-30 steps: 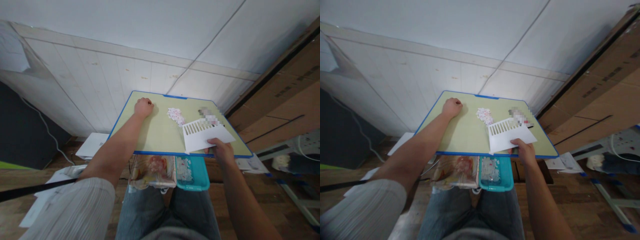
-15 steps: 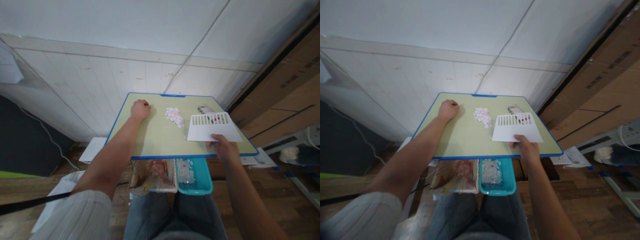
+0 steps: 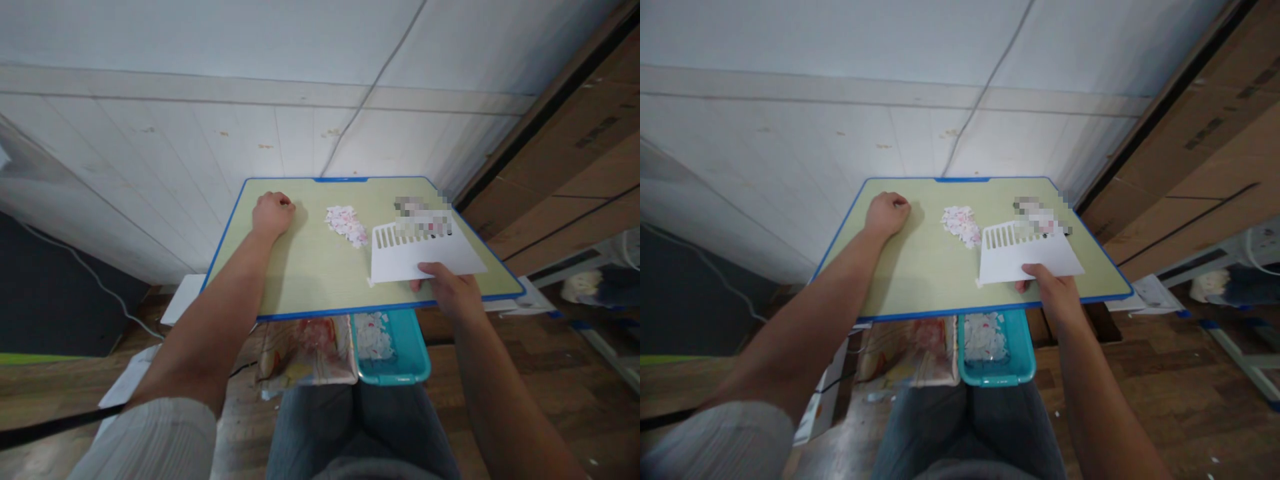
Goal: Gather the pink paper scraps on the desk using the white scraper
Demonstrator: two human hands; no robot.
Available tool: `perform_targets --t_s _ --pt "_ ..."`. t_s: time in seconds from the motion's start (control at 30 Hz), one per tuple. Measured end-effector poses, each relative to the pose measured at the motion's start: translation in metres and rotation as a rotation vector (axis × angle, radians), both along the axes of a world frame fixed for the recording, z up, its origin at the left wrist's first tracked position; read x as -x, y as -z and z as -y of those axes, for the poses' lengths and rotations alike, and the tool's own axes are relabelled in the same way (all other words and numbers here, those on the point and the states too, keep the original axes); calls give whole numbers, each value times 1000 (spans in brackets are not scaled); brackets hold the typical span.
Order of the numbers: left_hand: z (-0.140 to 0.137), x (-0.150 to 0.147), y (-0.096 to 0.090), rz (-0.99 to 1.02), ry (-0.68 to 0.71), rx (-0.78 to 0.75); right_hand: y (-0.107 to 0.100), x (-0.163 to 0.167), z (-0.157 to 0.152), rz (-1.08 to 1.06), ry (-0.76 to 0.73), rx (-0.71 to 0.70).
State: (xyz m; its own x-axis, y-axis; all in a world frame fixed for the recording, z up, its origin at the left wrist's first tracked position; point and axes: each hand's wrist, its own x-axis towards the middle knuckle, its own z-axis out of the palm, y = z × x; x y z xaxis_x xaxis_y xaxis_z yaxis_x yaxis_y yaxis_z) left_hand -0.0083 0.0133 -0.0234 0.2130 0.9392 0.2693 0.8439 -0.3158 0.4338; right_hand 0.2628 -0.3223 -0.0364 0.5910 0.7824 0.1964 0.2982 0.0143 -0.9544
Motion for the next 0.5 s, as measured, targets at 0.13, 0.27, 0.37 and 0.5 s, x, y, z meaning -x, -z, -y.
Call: perform_targets --t_s 0.13,0.27,0.37,0.5 --pt "-3 1 1 -3 3 -3 8 -2 1 -119 0 -17" --pt "-4 1 4 2 -1 -14 8 -2 -1 -232 1 -57" --pt "-4 1 5 3 -7 -19 8 -5 -1 -273 -16 -57" --pt "-1 -1 3 18 -11 -25 9 -8 1 -175 40 -94"
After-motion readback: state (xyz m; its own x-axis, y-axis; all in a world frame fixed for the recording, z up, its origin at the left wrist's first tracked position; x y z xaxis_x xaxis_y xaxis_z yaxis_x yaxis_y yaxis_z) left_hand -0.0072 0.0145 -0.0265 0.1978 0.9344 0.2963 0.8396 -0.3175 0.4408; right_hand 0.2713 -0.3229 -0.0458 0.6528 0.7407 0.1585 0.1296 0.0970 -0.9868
